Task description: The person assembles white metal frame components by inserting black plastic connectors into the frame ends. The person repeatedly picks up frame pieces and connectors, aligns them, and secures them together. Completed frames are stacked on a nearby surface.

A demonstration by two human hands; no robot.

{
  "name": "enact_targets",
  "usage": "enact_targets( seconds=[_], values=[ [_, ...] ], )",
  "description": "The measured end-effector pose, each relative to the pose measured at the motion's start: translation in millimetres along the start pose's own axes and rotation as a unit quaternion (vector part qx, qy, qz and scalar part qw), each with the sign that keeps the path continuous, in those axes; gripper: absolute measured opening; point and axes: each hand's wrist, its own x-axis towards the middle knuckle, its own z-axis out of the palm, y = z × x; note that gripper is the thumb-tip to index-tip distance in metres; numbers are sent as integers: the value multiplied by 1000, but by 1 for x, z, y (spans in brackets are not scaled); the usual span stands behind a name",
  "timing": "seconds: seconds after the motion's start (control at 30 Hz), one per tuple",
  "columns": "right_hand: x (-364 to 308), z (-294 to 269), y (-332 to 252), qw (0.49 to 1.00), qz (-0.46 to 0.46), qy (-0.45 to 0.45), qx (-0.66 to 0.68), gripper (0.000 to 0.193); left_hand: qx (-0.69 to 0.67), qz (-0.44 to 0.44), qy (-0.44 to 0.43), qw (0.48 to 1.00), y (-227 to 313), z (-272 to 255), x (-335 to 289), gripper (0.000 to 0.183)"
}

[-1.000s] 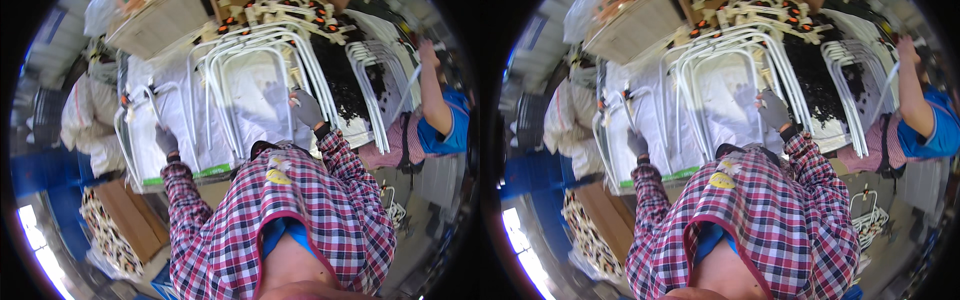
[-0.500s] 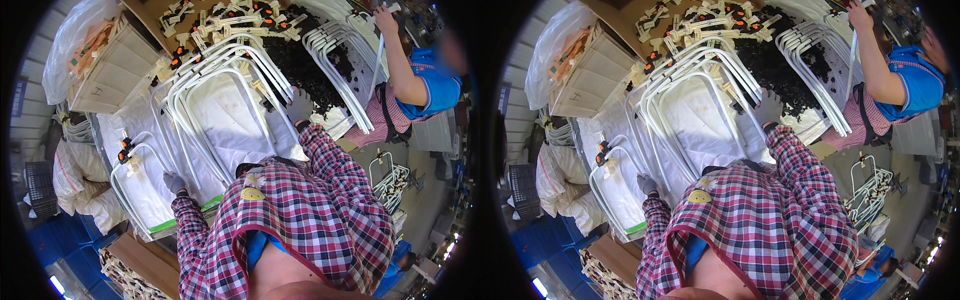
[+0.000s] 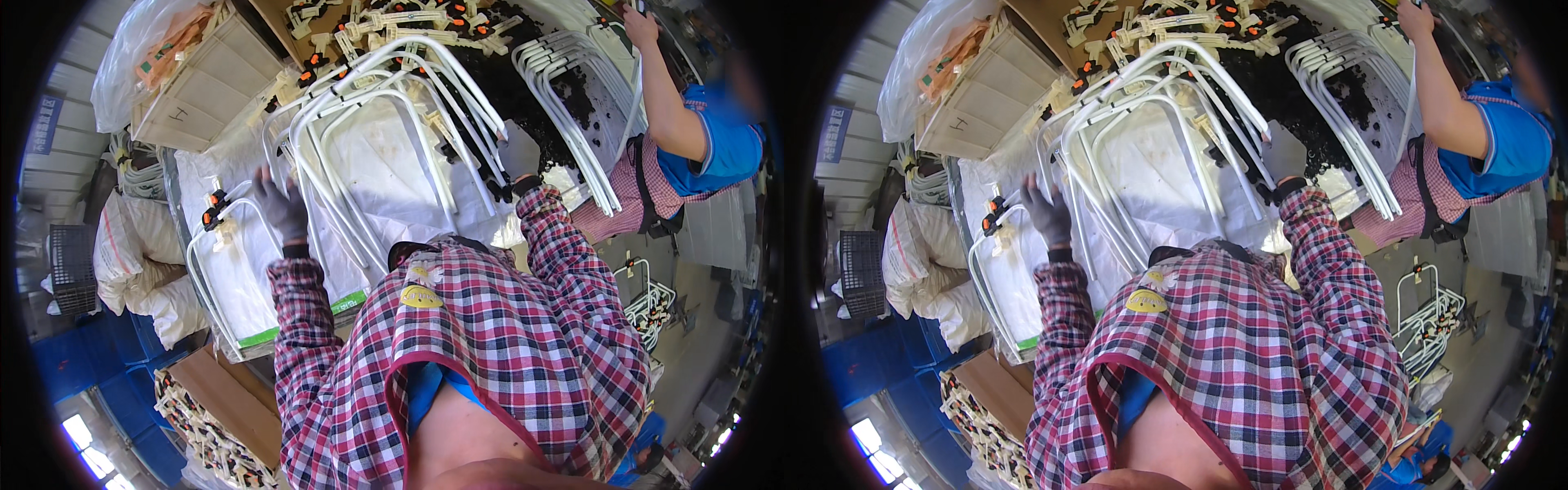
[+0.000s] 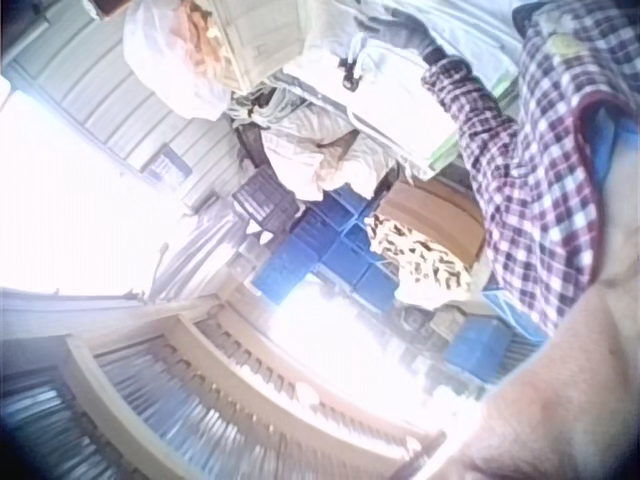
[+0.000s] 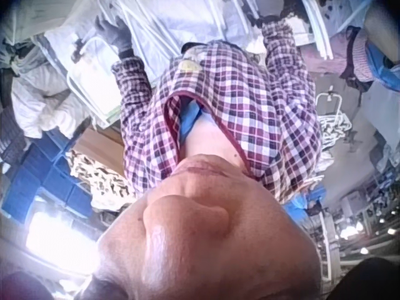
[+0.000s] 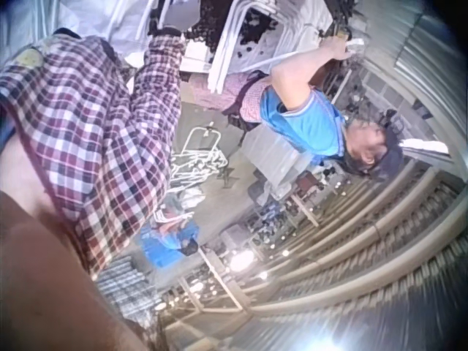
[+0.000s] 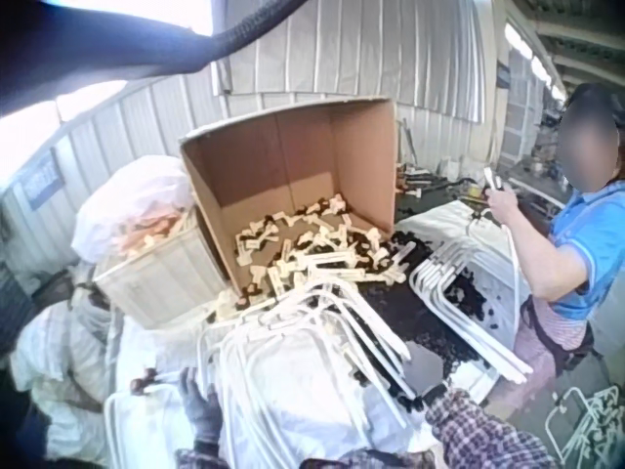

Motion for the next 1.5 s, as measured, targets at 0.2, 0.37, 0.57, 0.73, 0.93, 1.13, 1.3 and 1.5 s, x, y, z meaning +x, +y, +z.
enact_targets(
  seconds=[0.2,0.37,0.57,0.73,0.93,1.13,1.3,1.5],
  values=[
    [-16,-24,15,994,4,71,80,32,-67,201,-142,967,99,-14,119,52],
    [-31,-27,32,995,13,33,92,48,-192,68,-296,933,57,33,119,35],
    [-55,4,115,964,215,40,152,36,-233,-85,-305,919,-9,3,107,26],
    [-39,26,118,946,218,46,234,26,-231,-217,-221,922,-73,-61,65,30],
    [-3,11,75,968,54,-155,188,14,-152,-255,-178,938,-62,-126,22,25],
    [33,-12,90,987,163,11,-4,28,-215,-266,-152,927,-39,-130,22,22],
    [31,15,92,996,46,57,45,26,-207,-201,-196,937,-32,-88,44,23],
    [9,4,63,672,358,18,648,19,-235,-192,-200,931,-33,-73,54,24]
  ],
)
